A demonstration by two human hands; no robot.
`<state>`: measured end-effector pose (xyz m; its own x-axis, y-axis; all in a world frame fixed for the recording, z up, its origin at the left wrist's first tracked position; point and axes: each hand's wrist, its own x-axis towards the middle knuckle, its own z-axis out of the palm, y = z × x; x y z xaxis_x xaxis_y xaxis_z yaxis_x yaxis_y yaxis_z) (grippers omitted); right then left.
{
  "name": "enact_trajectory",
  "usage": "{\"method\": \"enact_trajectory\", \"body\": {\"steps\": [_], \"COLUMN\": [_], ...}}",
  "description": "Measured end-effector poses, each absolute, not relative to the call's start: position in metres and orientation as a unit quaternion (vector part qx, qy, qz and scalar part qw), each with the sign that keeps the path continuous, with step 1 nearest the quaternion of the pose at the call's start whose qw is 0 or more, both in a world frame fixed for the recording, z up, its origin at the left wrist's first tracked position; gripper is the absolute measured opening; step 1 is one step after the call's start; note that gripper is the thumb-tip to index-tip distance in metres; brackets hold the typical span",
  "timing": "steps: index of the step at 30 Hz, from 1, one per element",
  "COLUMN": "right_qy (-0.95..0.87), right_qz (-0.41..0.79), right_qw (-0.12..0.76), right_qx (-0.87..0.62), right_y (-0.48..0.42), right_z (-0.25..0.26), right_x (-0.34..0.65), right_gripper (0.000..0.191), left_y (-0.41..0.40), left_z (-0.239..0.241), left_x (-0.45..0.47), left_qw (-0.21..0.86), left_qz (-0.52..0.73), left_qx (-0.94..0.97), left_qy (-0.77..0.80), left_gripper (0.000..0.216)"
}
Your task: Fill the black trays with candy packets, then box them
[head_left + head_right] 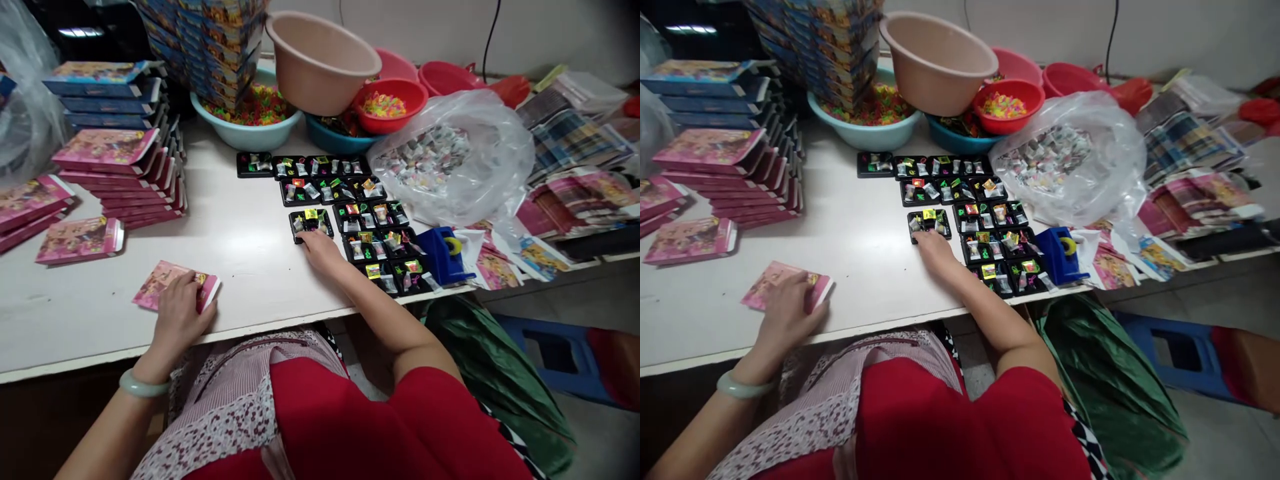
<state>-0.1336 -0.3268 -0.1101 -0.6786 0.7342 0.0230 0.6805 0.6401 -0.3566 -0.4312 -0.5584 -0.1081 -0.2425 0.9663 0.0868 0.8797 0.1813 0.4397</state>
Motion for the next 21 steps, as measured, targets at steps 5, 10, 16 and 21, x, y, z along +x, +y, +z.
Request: {"method": "enact_trajectory", "body": {"steps": [5,10,16,21], "right_qy": [-0.919,-0.955,-0.961,-0.959], "right_qz": [0.153,0.138,0.154,0.157], "right_qw": [0.125,0.007,-0.005,-0.043], "right_qx": [-0.341,-0.263,-0.229,-0.233], "right_y": [-0.318,-0.281,-0.282,-0.312], "right_z": [-0.101,-0.082,-0.067,-0.061], "right_x": [-0.151,-0.164,-0.143,-0.123], "right_gripper": [0.049,0.039,0.05,0.037], "left_y": [-0.56,-0.562,-0.561,-0.56], "left_z": [-0.109,-0.107,-0.103,-0.104], "left_x": [-0.423,-0.424,-0.422,-0.421], "left_qw": [0.086,0.1,0.104,0.102], "left_qz": [0.188,0.197,0.194,0.193], "left_qx": [0.6,0.604,0.609,0.611], "left_qy": [0.773,0.765,0.762,0.761], "left_gripper": [0.024,0.025,0.023,0.023]}}
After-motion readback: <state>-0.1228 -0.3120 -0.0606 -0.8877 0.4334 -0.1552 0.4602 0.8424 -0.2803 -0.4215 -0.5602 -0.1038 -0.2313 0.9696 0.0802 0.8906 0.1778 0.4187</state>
